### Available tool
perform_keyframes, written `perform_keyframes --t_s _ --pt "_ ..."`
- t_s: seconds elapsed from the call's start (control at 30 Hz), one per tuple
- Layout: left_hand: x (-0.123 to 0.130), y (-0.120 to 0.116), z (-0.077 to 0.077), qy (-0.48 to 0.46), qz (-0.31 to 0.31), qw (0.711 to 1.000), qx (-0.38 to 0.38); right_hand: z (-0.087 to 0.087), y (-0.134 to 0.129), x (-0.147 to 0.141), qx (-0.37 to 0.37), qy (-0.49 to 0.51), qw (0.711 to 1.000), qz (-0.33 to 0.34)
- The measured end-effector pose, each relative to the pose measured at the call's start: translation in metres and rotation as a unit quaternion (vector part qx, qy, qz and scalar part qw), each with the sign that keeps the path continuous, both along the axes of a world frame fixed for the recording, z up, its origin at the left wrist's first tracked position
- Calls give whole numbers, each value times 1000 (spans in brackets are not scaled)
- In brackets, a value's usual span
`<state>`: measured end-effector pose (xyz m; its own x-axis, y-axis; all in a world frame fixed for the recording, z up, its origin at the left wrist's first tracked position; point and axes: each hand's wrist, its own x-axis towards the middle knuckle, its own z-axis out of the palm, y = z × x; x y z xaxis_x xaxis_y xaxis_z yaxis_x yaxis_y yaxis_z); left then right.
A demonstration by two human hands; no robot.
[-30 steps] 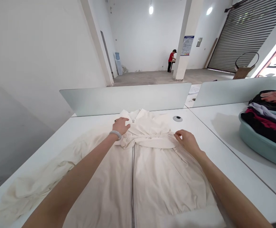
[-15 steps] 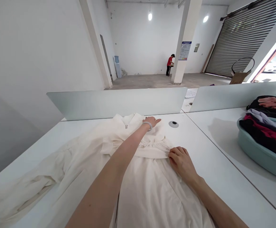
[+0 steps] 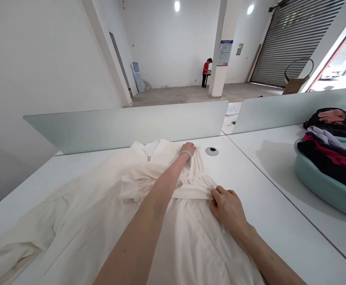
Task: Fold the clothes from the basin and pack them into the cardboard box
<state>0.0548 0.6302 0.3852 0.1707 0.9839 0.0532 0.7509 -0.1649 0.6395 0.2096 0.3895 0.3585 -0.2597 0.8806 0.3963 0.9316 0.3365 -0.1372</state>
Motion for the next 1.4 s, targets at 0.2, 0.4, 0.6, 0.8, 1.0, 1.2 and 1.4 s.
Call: perform_keyframes --t_s 0.2,0.4,0.6,0.8,1.0,1.2,1.4 --pt "-1 8 -4 16 10 999 -31 8 0 -2 45 41 998 23" --pt "5 10 -4 25 11 1000 -16 10 1 2 -10 27 990 135" --pt "1 -3 0 21 27 999 9 1 3 4 -32 2 993 117" --pt "-65 -22 36 -24 77 995 59 -2 4 5 -26 16 992 122" --pt "-167 -93 54 -72 168 983 36 -3 6 6 -42 35 991 123" --pt "-219 -166 24 -111 283 953 -18 -2 6 7 -58 42 990 123" --pt "-228 -187 12 -113 303 944 -69 -1 6 7 -64 44 990 117"
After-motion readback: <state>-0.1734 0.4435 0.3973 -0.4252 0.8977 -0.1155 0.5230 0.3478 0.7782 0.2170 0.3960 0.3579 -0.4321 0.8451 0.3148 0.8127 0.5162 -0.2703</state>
